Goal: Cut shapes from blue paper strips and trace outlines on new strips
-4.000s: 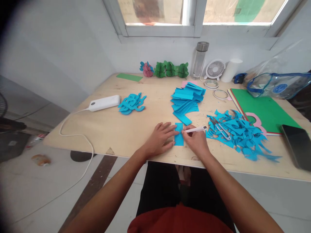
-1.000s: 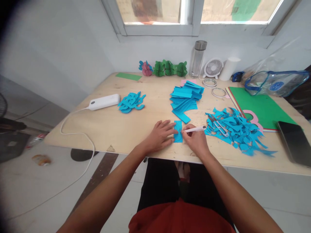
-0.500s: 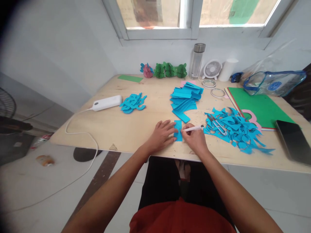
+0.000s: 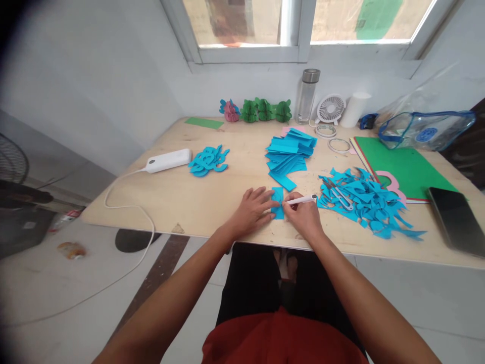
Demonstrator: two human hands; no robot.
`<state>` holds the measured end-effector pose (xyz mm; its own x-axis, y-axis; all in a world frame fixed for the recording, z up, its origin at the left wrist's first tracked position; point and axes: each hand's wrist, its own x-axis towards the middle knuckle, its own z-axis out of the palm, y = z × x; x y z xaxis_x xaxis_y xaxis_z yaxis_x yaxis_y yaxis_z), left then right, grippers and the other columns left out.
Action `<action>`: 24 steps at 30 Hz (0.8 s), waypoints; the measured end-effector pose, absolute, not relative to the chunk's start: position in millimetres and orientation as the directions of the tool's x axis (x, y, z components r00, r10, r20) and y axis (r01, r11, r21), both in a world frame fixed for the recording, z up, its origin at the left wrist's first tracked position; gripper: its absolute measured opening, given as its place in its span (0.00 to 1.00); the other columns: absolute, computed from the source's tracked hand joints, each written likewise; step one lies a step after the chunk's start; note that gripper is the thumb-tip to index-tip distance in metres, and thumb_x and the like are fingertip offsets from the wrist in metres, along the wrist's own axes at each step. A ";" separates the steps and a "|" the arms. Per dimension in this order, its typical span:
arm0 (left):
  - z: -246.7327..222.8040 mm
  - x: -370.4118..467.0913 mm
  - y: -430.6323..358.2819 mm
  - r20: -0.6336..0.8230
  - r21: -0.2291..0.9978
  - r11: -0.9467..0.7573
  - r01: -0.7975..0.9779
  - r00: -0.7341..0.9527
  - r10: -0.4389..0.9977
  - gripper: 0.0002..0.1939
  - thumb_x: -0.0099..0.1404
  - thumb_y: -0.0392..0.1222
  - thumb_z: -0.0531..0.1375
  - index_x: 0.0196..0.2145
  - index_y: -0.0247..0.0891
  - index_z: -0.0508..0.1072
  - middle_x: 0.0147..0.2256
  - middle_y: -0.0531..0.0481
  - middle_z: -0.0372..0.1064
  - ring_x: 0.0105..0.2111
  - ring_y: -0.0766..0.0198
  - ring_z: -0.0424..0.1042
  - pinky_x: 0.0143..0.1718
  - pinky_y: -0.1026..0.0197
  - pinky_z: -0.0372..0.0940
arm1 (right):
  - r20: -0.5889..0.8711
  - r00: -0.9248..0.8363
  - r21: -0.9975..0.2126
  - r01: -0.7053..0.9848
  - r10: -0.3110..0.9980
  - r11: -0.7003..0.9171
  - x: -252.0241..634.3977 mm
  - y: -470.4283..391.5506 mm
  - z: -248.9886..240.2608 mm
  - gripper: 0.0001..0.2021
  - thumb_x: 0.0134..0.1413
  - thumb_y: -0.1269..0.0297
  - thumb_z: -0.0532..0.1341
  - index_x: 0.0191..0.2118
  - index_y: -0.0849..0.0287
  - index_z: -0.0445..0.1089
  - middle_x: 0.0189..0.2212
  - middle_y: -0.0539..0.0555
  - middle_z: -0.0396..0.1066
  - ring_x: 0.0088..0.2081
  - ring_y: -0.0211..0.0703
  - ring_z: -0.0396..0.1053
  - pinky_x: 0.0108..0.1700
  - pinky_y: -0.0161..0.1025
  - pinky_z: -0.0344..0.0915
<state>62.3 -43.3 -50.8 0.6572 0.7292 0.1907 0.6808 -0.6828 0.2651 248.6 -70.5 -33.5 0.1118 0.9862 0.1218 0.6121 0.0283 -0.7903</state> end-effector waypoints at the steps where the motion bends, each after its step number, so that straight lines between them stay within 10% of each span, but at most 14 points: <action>1: -51.0 62.4 -43.2 0.191 0.264 -0.683 0.681 0.657 0.729 0.15 0.68 0.48 0.55 0.51 0.49 0.72 0.61 0.47 0.60 0.62 0.47 0.54 0.61 0.38 0.48 | 0.122 0.112 -0.791 0.611 0.986 0.028 248.6 -70.6 -33.8 0.08 0.48 0.58 0.58 0.28 0.56 0.69 0.19 0.49 0.69 0.22 0.40 0.65 0.26 0.36 0.58; 24: -51.9 62.6 -42.7 0.201 0.273 -0.681 0.680 0.652 0.731 0.14 0.69 0.48 0.55 0.50 0.49 0.73 0.61 0.48 0.60 0.62 0.48 0.54 0.61 0.39 0.48 | 0.134 0.118 -0.775 0.632 0.984 0.030 251.4 -76.1 -37.6 0.08 0.48 0.58 0.59 0.28 0.56 0.69 0.20 0.49 0.70 0.22 0.41 0.65 0.26 0.36 0.57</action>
<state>62.6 -42.7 -51.9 0.6519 0.7313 0.2007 0.6797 -0.6808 0.2730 251.4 -76.1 -37.6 0.1176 0.9840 0.1336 0.6317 0.0297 -0.7747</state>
